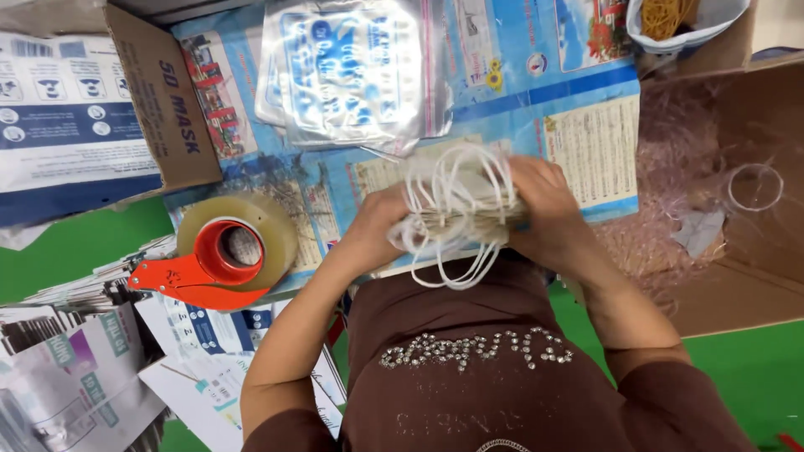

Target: Packing masks into clear plastic bags at a factory conveyor belt.

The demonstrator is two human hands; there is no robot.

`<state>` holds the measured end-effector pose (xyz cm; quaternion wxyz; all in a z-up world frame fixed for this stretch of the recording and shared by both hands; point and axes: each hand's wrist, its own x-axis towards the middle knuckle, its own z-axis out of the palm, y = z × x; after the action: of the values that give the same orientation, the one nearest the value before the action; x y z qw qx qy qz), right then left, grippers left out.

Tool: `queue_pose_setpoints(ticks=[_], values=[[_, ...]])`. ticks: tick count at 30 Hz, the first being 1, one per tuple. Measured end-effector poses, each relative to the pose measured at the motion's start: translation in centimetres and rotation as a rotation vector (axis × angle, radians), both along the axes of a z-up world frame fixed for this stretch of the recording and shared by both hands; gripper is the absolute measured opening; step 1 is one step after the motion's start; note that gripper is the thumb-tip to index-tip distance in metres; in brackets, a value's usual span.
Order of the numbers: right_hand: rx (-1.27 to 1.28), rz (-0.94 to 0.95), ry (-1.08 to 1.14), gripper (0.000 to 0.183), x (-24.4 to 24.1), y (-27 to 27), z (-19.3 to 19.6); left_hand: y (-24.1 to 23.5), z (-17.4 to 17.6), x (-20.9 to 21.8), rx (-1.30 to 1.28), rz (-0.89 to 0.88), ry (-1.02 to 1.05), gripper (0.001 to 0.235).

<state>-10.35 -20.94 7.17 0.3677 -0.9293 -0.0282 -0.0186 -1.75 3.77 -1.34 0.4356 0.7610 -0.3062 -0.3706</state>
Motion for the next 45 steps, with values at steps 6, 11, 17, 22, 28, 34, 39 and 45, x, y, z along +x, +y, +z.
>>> queue_pose_setpoints(ticks=[6,11,17,22,28,34,39,45], values=[[0.193,0.064,-0.170,0.048,-0.5,-0.8,-8.9,-3.7,-1.5,-0.8,-0.352,0.161,-0.603,0.061],[0.154,0.043,-0.052,0.057,-1.0,-0.9,-9.0,-3.7,0.4,-1.3,-0.396,0.128,-0.706,0.053],[0.164,0.079,0.066,0.049,-1.3,-0.6,-7.8,-2.6,-3.6,-4.4,-0.359,0.103,-0.481,0.039],[0.158,0.119,0.028,0.063,-1.7,-1.2,-8.3,-4.3,1.4,-3.4,-0.479,0.079,-0.524,0.040],[0.127,0.161,0.041,0.059,-1.4,-1.1,-8.8,-3.5,0.7,-3.6,-0.320,-0.002,-0.658,0.046],[-0.096,0.245,0.557,0.076,1.6,-0.9,-7.6,-2.7,1.9,0.0,-0.314,-0.229,-0.770,0.057],[1.323,-0.450,0.354,0.047,9.7,-1.5,-7.7,-5.0,3.1,7.7,-0.189,0.614,-0.927,0.033],[1.172,-0.448,0.280,0.051,12.1,0.5,-9.4,-6.3,-2.8,10.5,-0.094,0.654,-0.921,0.010]])
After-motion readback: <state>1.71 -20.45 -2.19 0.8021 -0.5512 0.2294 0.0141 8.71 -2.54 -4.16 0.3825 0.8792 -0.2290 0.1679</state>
